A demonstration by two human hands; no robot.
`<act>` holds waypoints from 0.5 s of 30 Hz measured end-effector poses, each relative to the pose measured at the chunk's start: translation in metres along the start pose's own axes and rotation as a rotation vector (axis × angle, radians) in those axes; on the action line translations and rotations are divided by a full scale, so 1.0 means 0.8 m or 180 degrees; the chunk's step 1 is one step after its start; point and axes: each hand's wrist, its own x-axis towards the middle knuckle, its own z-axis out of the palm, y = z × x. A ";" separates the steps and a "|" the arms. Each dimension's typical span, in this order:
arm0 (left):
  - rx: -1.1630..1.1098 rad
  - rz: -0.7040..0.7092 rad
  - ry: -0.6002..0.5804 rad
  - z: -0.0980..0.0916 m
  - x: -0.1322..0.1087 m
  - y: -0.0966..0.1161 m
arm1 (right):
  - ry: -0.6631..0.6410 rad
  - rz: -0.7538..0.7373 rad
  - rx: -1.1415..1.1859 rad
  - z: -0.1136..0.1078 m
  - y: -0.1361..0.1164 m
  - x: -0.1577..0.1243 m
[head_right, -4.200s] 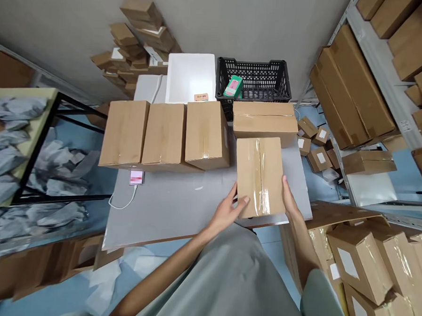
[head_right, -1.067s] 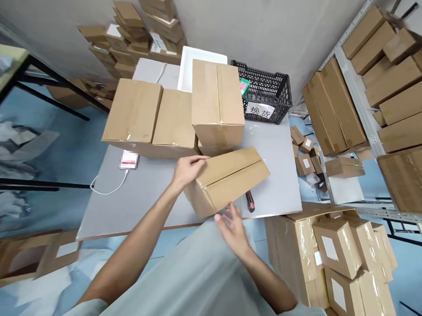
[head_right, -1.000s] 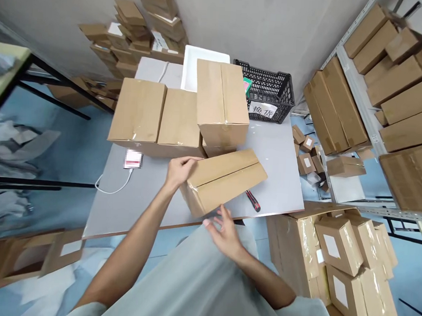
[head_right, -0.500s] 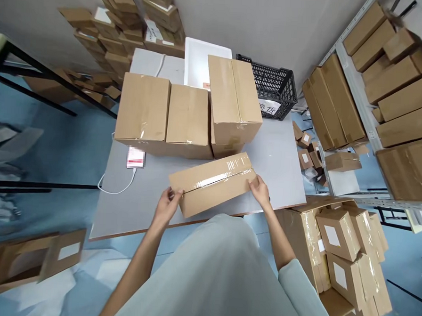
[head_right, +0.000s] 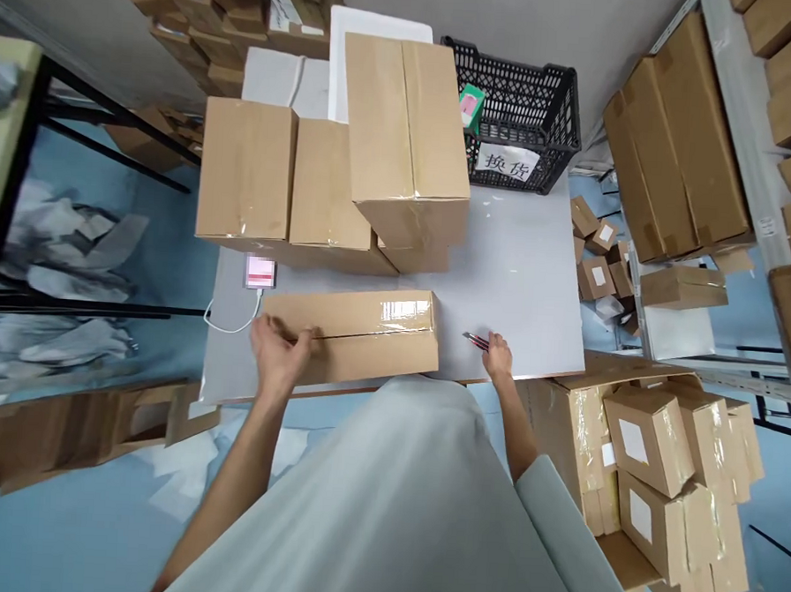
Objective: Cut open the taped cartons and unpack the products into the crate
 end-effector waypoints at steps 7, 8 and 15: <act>-0.0339 0.0598 -0.0008 0.041 -0.024 0.110 | -0.0571 -0.0104 -0.0640 -0.012 0.097 0.014; -0.0419 0.0688 0.0001 0.043 -0.025 0.126 | -0.0597 -0.0089 -0.0703 -0.014 0.105 0.012; -0.1126 0.1391 0.0086 0.031 0.013 0.243 | -0.0613 -0.0242 -0.0850 -0.028 0.102 -0.004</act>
